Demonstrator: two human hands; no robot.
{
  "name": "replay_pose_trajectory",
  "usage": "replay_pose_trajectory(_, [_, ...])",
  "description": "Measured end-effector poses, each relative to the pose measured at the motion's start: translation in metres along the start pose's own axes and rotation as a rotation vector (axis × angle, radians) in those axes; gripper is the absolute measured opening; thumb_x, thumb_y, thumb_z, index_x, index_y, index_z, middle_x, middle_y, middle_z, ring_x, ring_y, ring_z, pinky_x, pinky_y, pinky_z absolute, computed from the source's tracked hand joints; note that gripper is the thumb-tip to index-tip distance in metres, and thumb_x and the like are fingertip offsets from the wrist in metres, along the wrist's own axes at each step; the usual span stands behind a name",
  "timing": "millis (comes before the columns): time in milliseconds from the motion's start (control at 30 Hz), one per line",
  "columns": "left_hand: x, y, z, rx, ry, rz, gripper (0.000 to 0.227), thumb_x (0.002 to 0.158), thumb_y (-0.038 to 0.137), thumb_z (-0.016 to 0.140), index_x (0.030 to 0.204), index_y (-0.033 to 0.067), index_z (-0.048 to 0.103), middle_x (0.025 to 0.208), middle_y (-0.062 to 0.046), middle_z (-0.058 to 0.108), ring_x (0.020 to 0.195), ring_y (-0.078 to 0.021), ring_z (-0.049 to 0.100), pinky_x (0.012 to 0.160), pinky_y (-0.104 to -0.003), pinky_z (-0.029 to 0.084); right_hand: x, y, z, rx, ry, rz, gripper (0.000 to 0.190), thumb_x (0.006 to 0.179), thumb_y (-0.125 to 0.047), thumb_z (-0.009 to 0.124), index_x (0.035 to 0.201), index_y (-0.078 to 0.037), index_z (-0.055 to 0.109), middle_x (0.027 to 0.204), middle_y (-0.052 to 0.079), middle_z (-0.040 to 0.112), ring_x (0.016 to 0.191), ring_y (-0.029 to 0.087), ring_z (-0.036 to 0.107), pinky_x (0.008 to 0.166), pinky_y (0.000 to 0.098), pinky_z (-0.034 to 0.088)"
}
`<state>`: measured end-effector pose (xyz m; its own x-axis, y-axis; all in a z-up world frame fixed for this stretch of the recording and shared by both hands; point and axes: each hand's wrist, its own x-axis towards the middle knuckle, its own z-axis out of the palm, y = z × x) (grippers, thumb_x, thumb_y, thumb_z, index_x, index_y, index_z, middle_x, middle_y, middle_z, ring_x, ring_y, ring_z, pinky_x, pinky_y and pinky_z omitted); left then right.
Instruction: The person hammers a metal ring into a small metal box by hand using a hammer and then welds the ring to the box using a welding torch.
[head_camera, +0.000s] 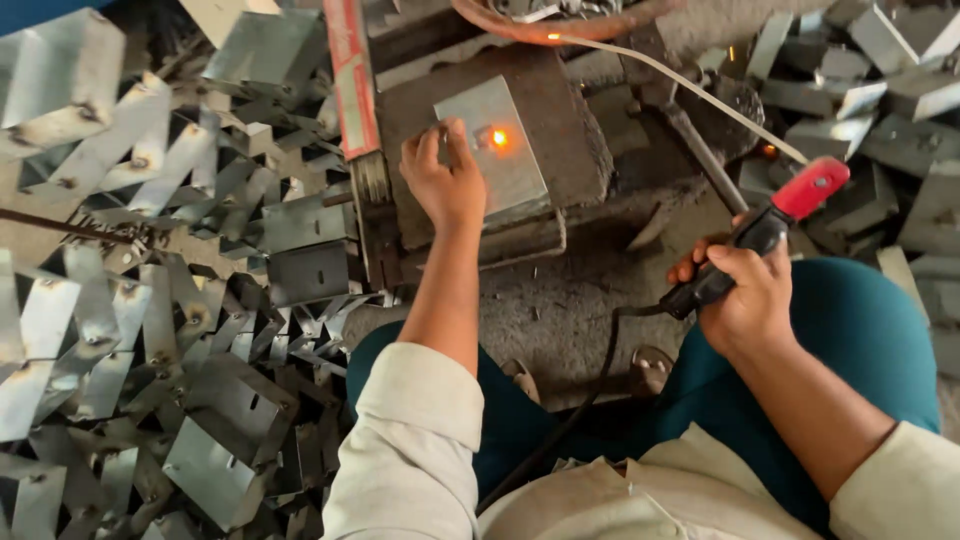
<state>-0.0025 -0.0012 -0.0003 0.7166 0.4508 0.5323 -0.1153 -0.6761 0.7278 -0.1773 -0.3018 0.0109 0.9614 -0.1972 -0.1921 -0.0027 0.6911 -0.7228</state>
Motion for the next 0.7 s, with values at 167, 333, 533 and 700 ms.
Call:
replay_pose_trajectory(167, [-0.046, 0.026, -0.021, 0.051, 0.024, -0.118, 0.056, 0.093, 0.043, 0.076, 0.135, 0.0095, 0.062, 0.128, -0.022, 0.056, 0.123, -0.0413, 0.051, 0.105, -0.055, 0.041, 0.018, 0.001, -0.015, 0.144, 0.142, 0.171, 0.028, 0.084, -0.015, 0.057, 0.111, -0.015, 0.049, 0.091, 0.012, 0.056, 0.085, 0.031, 0.055, 0.085, 0.0537, 0.047])
replay_pose_trajectory(333, [-0.086, 0.085, -0.031, 0.209, -0.263, -0.443, 0.114, 0.069, 0.056, 0.09, 0.154, 0.018, 0.024, 0.145, -0.028, 0.031, 0.137, -0.0485, 0.028, 0.108, -0.067, 0.024, 0.027, 0.0, -0.019, 0.135, 0.191, 0.233, 0.023, 0.085, -0.017, 0.057, 0.106, -0.016, 0.049, 0.087, 0.012, 0.056, 0.082, 0.03, 0.053, 0.086, 0.0513, 0.047])
replay_pose_trajectory(533, [-0.086, 0.109, -0.028, 0.322, -0.3, -0.561, 0.124, 0.068, 0.054, 0.09, 0.162, 0.0275, 0.014, 0.153, -0.03, 0.022, 0.144, -0.0477, 0.021, 0.114, -0.065, 0.018, 0.024, -0.004, -0.017, 0.092, 0.138, 0.217, 0.026, 0.085, -0.018, 0.056, 0.11, -0.018, 0.05, 0.089, 0.01, 0.056, 0.084, 0.029, 0.054, 0.085, 0.0507, 0.046])
replay_pose_trajectory(700, [-0.074, 0.115, -0.039, 0.217, -0.132, -0.564, 0.1, 0.066, 0.043, 0.087, 0.15, 0.0216, 0.039, 0.131, -0.022, 0.05, 0.125, -0.0423, 0.045, 0.108, -0.057, 0.033, 0.022, -0.009, -0.026, 0.073, 0.146, 0.168, 0.023, 0.085, -0.019, 0.057, 0.107, -0.018, 0.052, 0.089, 0.009, 0.055, 0.083, 0.028, 0.053, 0.086, 0.0529, 0.046])
